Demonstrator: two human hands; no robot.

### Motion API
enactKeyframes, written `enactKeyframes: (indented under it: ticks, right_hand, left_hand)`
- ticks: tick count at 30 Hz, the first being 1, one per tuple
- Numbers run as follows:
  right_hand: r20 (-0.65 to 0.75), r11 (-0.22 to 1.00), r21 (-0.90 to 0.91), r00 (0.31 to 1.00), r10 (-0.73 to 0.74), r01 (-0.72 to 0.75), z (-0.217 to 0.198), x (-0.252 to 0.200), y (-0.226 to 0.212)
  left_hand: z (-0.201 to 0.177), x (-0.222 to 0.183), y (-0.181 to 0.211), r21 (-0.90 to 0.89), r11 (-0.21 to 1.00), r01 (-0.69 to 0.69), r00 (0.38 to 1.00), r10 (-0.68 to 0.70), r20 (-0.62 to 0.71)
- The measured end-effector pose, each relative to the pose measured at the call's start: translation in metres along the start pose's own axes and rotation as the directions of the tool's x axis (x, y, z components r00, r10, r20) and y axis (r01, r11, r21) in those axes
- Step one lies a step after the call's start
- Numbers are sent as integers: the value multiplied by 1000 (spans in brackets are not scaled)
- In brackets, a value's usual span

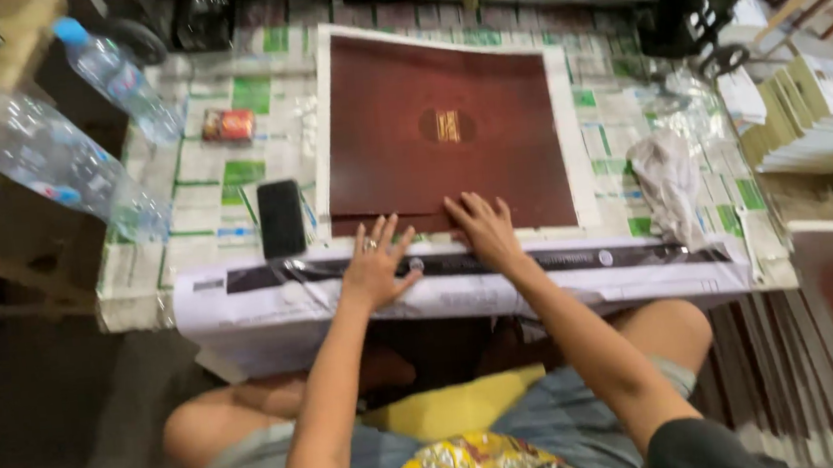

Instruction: Feeding printed sheets into a rolling machine for lamination or printing processing.

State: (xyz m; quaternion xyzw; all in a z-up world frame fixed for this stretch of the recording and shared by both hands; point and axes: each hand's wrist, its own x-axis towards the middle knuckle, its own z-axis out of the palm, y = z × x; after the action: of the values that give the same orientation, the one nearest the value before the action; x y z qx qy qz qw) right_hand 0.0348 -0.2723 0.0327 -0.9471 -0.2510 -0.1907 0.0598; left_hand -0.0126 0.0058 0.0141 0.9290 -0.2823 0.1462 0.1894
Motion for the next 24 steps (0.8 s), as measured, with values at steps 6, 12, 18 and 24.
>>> enactKeyframes:
  ticks: [6,12,18,24]
  right_hand:
    - [350,905,-165,835,425,-391,-11,7,-25]
    - [166,944,-47,930,329,-326,4,33,10]
    - [413,907,-118,810,415,-405,36,55,45]
    - [423,899,-101,800,426,-426,43,85,62]
  left_hand:
    - [5,7,-3,8,1000,25,999,-25,40]
    - [-11,8,4,11,1000,3,1000,-3,-24]
    - [-11,8,5,28,999,29,998,-31,47]
    - [-15,12,2,47,999,20,1000,-20,13]
